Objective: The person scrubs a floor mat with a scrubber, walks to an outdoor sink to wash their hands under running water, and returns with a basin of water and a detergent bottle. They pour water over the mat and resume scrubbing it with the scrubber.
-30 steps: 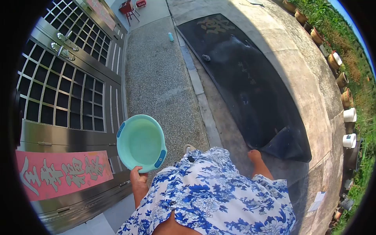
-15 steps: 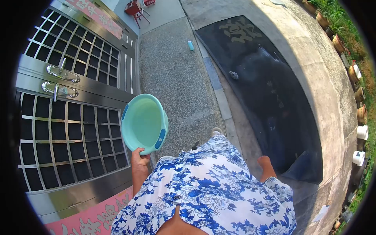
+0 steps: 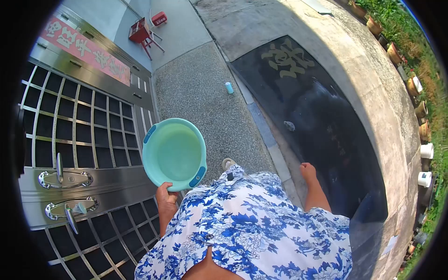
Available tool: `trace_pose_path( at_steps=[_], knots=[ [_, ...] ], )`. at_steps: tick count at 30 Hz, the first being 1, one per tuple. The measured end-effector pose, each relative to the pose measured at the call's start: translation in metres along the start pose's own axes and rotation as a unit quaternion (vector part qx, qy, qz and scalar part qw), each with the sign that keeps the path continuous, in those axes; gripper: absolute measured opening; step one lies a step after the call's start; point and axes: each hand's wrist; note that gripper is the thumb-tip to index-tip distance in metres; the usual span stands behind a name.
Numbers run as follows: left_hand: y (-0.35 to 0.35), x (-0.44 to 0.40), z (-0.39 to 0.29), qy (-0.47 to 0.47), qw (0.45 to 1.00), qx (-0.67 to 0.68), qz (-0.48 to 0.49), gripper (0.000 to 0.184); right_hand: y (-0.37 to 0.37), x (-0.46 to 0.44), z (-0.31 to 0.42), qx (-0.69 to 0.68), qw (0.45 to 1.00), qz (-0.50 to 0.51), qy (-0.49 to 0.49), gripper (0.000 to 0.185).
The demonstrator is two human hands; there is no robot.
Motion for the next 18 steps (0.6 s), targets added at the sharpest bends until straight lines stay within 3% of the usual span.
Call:
trace_pose_path(
  at_steps=[1,2,3,4,5,6,7,8,9,10,11,13,15,17,18],
  knots=[
    [-0.013,-0.018,-0.017,0.016,1.000,-0.023,-0.010,0.040,-0.027,0.004,-0.041,0.138,0.985,0.096,-0.044,0.028],
    [-0.030,-0.036,-0.035,0.024,0.999,-0.038,0.006,0.036,-0.031,0.036,-0.031,0.163,0.951,0.212,-0.155,0.027],
    [-0.049,-0.054,-0.052,0.023,0.999,-0.049,0.009,0.036,-0.043,0.054,-0.037,0.210,0.906,0.313,-0.195,0.033],
    [-0.069,-0.070,-0.069,0.018,0.997,-0.072,0.012,0.037,-0.059,0.072,-0.069,0.212,0.909,0.351,-0.077,0.030],
    [-0.091,-0.087,-0.085,0.013,0.995,-0.096,0.018,0.038,-0.048,0.105,-0.042,0.171,0.935,0.312,-0.011,0.028],
    [-0.119,-0.096,-0.099,0.007,0.996,-0.083,0.027,0.038,-0.073,0.114,-0.043,0.008,0.945,0.262,-0.194,0.028],
    [-0.138,-0.120,-0.113,0.006,0.995,-0.093,0.037,0.038,-0.101,0.119,-0.055,-0.155,0.897,0.196,-0.364,0.027],
    [-0.153,-0.146,-0.122,0.015,0.994,-0.102,0.040,0.039,-0.112,0.121,-0.039,-0.167,0.895,0.190,-0.367,0.027],
    [-0.176,-0.163,-0.131,0.024,0.993,-0.107,0.042,0.041,-0.111,0.121,-0.024,0.075,0.966,0.225,-0.100,0.024],
    [-0.198,-0.177,-0.138,0.044,0.996,-0.060,0.048,0.043,-0.105,0.106,-0.008,0.318,0.903,0.227,0.181,0.021],
    [-0.220,-0.186,-0.142,0.046,0.996,-0.051,0.052,0.043,-0.096,0.073,0.012,0.325,0.901,0.221,0.182,0.021],
    [-0.268,-0.206,-0.158,0.049,0.995,-0.047,0.079,0.044,-0.087,-0.026,0.074,0.196,0.962,0.185,-0.051,0.021],
    [-0.298,-0.236,-0.195,0.037,0.993,-0.077,0.075,0.044,-0.115,-0.087,0.170,0.025,0.939,0.174,-0.294,0.021],
    [-0.330,-0.279,-0.218,0.037,0.992,-0.106,0.062,0.040,-0.064,-0.168,0.297,0.086,0.993,0.029,-0.074,0.028],
    [-0.346,-0.297,-0.232,0.042,0.991,-0.105,0.073,0.037,-0.073,-0.229,0.312,0.010,0.997,-0.071,-0.023,0.032]
  ],
)
Point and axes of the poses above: each hand's wrist, its own x-axis away from the middle knuckle, its own y-axis out of the back of the hand, z = x × y, and after that the axes turned 4 degrees about x, right-handed
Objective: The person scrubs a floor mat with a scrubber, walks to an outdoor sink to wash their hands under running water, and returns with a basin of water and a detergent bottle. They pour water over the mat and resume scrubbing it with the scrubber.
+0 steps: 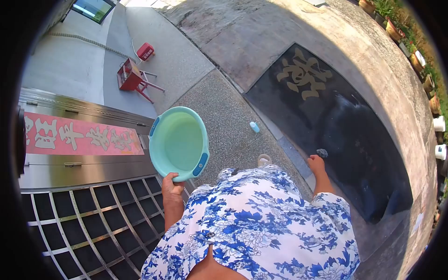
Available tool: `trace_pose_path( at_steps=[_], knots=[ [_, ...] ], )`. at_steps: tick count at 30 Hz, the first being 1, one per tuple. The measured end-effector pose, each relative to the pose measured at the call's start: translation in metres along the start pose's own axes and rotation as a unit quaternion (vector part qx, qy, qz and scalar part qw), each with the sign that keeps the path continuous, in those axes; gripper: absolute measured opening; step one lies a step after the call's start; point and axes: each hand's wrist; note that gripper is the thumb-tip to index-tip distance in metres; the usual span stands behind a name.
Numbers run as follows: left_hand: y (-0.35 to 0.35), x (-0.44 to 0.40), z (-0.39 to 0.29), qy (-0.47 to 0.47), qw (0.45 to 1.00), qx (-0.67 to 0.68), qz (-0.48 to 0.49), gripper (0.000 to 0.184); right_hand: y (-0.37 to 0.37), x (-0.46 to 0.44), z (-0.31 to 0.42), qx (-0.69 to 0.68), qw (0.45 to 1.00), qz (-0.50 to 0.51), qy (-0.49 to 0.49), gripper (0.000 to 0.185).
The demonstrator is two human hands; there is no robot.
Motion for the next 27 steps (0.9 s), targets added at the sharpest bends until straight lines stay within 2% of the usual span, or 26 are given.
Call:
trace_pose_path(
  at_steps=[1,2,4,5,7,8,10,11,12,13,14,15,17,18,20,22,24,26,27],
  knots=[
    [-0.017,-0.016,-0.015,0.005,1.000,-0.001,0.013,0.037,0.021,-0.034,0.064,-0.081,0.996,-0.023,0.020,0.035],
    [-0.034,-0.030,-0.030,0.009,1.000,0.018,0.009,0.038,0.059,-0.041,0.148,-0.228,0.974,0.008,-0.006,0.036],
    [-0.063,-0.059,-0.061,0.001,1.000,0.024,0.012,0.038,0.087,-0.073,0.240,-0.269,0.957,-0.002,0.103,0.034],
    [-0.070,-0.081,-0.076,0.000,1.000,0.012,0.020,0.038,0.093,-0.084,0.275,-0.279,0.955,-0.010,0.096,0.034],
    [-0.085,-0.134,-0.106,-0.012,0.999,-0.039,0.028,0.039,0.091,-0.098,0.319,-0.289,0.939,-0.034,0.182,0.035],
    [-0.107,-0.149,-0.118,-0.023,0.998,-0.048,0.022,0.026,0.078,-0.106,0.324,-0.295,0.941,-0.048,0.159,0.035],
    [-0.112,-0.202,-0.153,0.000,0.992,-0.120,0.037,0.031,0.034,-0.118,0.330,-0.270,0.957,-0.061,0.088,0.033],
    [-0.133,-0.234,-0.177,0.003,0.985,-0.162,0.057,0.037,0.003,-0.121,0.322,-0.198,0.977,-0.072,0.025,0.035],
    [-0.164,-0.237,-0.194,-0.010,0.984,-0.163,0.067,0.034,-0.037,-0.116,0.304,-0.121,0.989,-0.076,-0.040,0.036],
    [-0.177,-0.260,-0.215,0.001,0.981,-0.180,0.076,0.034,-0.078,-0.103,0.294,-0.075,0.984,-0.066,-0.150,0.036],
    [-0.188,-0.284,-0.235,0.007,0.973,-0.207,0.098,0.034,-0.093,-0.082,0.300,-0.040,0.968,0.067,-0.237,0.029],
    [-0.206,-0.289,-0.240,0.008,0.966,-0.230,0.122,0.034,-0.147,-0.064,0.254,-0.056,0.956,0.119,-0.261,0.025],
    [-0.255,-0.283,-0.260,0.006,0.954,-0.257,0.155,0.035,-0.132,-0.008,0.299,-0.063,0.924,0.256,-0.276,0.024],
    [-0.275,-0.293,-0.269,0.001,0.951,-0.272,0.149,0.035,-0.138,0.001,0.307,-0.079,0.919,0.248,-0.295,0.024],
    [-0.320,-0.321,-0.276,-0.010,0.941,-0.287,0.179,0.035,-0.157,0.021,0.323,-0.078,0.952,0.189,-0.228,0.025],
    [-0.376,-0.334,-0.276,0.007,0.929,-0.303,0.211,0.036,-0.176,0.009,0.339,-0.157,0.935,0.089,-0.306,0.026],
    [-0.402,-0.375,-0.273,0.014,0.921,-0.305,0.241,0.037,-0.179,-0.018,0.362,-0.211,0.889,0.040,-0.404,0.027],
    [-0.417,-0.443,-0.274,-0.154,0.803,-0.382,0.431,0.036,-0.169,-0.059,0.380,-0.224,0.890,0.023,-0.396,0.027],
    [-0.448,-0.427,-0.258,-0.148,0.793,-0.385,0.449,0.036,-0.159,-0.084,0.383,-0.223,0.901,0.018,-0.373,0.028]
  ],
)
Point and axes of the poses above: each hand's wrist, its own x-axis away from the middle knuckle, its own y-axis out of the back of the hand, z = x × y, and after that the axes turned 4 degrees about x, right-handed
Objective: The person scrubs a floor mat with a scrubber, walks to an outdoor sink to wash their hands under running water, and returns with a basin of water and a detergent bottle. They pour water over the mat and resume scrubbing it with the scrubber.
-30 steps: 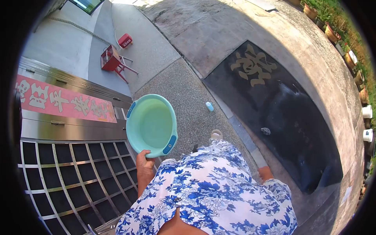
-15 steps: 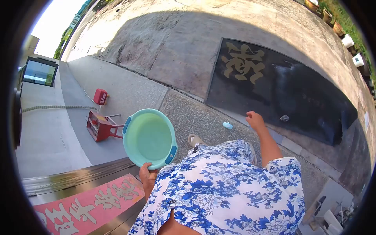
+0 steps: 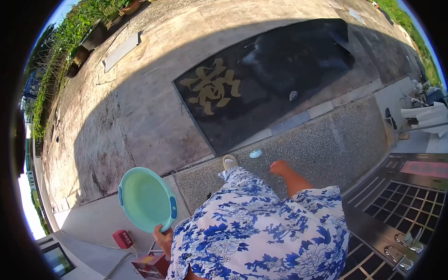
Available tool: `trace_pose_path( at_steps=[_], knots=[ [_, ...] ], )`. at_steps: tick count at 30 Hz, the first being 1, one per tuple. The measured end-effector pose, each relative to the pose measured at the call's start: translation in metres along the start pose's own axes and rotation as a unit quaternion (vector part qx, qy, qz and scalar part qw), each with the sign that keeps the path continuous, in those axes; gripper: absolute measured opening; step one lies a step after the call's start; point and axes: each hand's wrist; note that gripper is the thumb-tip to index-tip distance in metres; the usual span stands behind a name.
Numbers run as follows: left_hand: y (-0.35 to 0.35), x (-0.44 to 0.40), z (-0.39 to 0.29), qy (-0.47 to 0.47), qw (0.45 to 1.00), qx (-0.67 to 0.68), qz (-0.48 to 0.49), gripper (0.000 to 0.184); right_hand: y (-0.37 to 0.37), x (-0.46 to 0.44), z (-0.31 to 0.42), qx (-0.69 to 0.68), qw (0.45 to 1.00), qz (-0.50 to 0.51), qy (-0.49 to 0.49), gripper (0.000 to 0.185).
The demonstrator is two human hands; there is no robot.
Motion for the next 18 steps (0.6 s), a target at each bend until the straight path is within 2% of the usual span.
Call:
trace_pose_path(
  at_steps=[2,4,6,7,8,9,10,12,13,14,18],
  knots=[
    [-0.050,0.000,-0.058,-0.088,0.970,-0.226,0.016,0.035,-0.010,-0.013,0.049,-0.011,0.999,0.036,0.023,0.029],
    [-0.049,-0.051,-0.054,-0.103,0.978,-0.170,0.059,0.034,-0.001,-0.036,0.102,-0.037,0.998,0.023,0.053,0.028],
    [-0.038,-0.125,-0.035,0.003,0.994,-0.100,0.039,0.034,0.006,-0.045,0.149,-0.035,0.996,-0.004,0.082,0.026],
    [-0.103,-0.126,-0.087,0.211,0.971,0.093,-0.064,0.033,0.006,-0.047,0.169,-0.015,0.996,0.000,0.089,0.026],
    [-0.098,-0.154,-0.069,0.217,0.971,0.094,-0.045,0.033,0.005,-0.050,0.183,0.012,0.995,0.002,0.099,0.027],
    [-0.069,-0.177,-0.041,0.088,0.995,-0.016,0.037,0.033,-0.006,-0.046,0.189,0.036,0.993,0.006,0.115,0.028],
    [-0.054,-0.204,-0.029,-0.045,0.984,-0.125,0.116,0.033,-0.018,-0.044,0.198,0.026,0.994,-0.001,0.108,0.028],
    [-0.081,-0.233,-0.050,-0.043,0.968,-0.168,0.179,0.035,-0.038,-0.041,0.210,0.107,0.992,0.059,0.012,0.030],
    [-0.106,-0.254,-0.062,0.113,0.983,-0.077,0.123,0.037,-0.050,-0.037,0.217,0.115,0.992,0.054,0.000,0.030],
    [-0.129,-0.278,-0.070,0.269,0.961,0.013,0.060,0.040,-0.061,-0.034,0.226,0.122,0.991,0.052,-0.012,0.030],
    [-0.163,-0.343,-0.088,0.262,0.955,-0.039,0.133,0.046,-0.100,-0.007,0.277,0.104,0.982,0.105,-0.114,0.031]
  ],
)
Point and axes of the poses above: each hand's wrist, its own x-axis away from the middle knuckle, its own y-axis out of the back of the hand, z = x × y, and after that the axes turned 4 degrees about x, right-handed
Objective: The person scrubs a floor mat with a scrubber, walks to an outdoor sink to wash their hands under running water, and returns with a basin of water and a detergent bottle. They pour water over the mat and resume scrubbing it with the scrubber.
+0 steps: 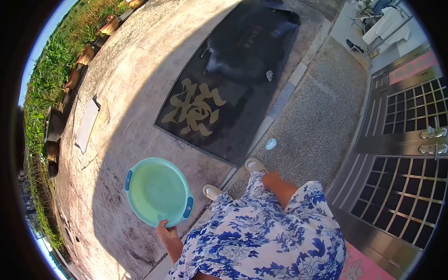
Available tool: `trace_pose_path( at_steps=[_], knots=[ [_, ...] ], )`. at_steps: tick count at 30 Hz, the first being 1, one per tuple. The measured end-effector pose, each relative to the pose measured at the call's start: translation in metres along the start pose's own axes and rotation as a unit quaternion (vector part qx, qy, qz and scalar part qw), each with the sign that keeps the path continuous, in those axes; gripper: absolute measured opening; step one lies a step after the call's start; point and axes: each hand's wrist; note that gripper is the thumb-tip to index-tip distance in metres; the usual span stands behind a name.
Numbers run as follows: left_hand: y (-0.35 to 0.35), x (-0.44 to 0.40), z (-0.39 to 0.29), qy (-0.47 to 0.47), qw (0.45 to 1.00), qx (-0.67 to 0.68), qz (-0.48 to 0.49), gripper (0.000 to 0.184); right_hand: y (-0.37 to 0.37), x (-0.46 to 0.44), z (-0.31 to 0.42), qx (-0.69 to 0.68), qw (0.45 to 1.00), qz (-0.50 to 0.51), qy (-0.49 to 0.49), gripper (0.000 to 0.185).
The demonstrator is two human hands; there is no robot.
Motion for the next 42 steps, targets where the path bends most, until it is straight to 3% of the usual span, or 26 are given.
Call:
trace_pose_path(
  at_steps=[3,10,12,14,17,19,22,31,38,40,41,42],
  knots=[
    [-0.012,-0.028,-0.031,0.021,0.998,-0.036,0.046,0.047,-0.046,0.005,0.033,-0.014,1.000,0.010,-0.018,0.030],
    [-0.032,-0.075,-0.071,0.072,0.985,-0.096,0.126,0.039,-0.065,0.060,0.072,-0.021,0.998,-0.028,-0.052,0.030],
    [-0.042,-0.072,-0.071,0.074,0.986,-0.097,0.118,0.037,-0.035,0.107,0.071,-0.178,0.980,0.084,0.001,0.027],
    [-0.045,-0.074,-0.073,0.076,0.986,-0.098,0.110,0.036,-0.026,0.154,0.068,-0.315,0.943,0.087,0.061,0.028],
    [-0.041,-0.088,-0.068,0.090,0.985,-0.096,0.115,0.034,-0.052,0.195,0.073,-0.314,0.937,0.114,0.106,0.028],
    [-0.035,-0.099,-0.060,0.108,0.979,-0.104,0.136,0.044,-0.067,0.204,0.073,-0.328,0.941,0.083,0.027,0.026],
    [-0.041,-0.094,-0.055,0.099,0.987,-0.079,0.101,0.043,-0.085,0.176,0.072,-0.358,0.930,0.074,-0.024,0.025],
    [-0.089,-0.080,-0.046,0.084,0.993,-0.044,0.072,0.037,-0.073,0.146,0.014,-0.348,0.923,0.146,0.067,0.028],
    [-0.139,-0.095,-0.041,0.091,0.990,-0.086,0.068,0.036,-0.060,0.129,0.025,-0.370,0.908,0.193,0.035,0.026],
    [-0.158,-0.115,-0.038,0.072,0.987,-0.080,0.122,0.040,-0.041,0.122,0.036,-0.297,0.931,0.213,0.024,0.025],
    [-0.164,-0.134,-0.039,0.078,0.985,-0.088,0.124,0.040,-0.036,0.113,0.047,-0.202,0.955,0.206,0.069,0.025],
    [-0.161,-0.152,-0.039,0.093,0.980,-0.110,0.137,0.042,-0.033,0.108,0.055,-0.206,0.952,0.218,0.068,0.025]
  ],
)
Point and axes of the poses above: each hand's wrist, its own x-axis away from the middle knuckle, its own y-axis out of the back of the hand, z = x × y, and after that the axes turned 4 degrees about x, right-handed
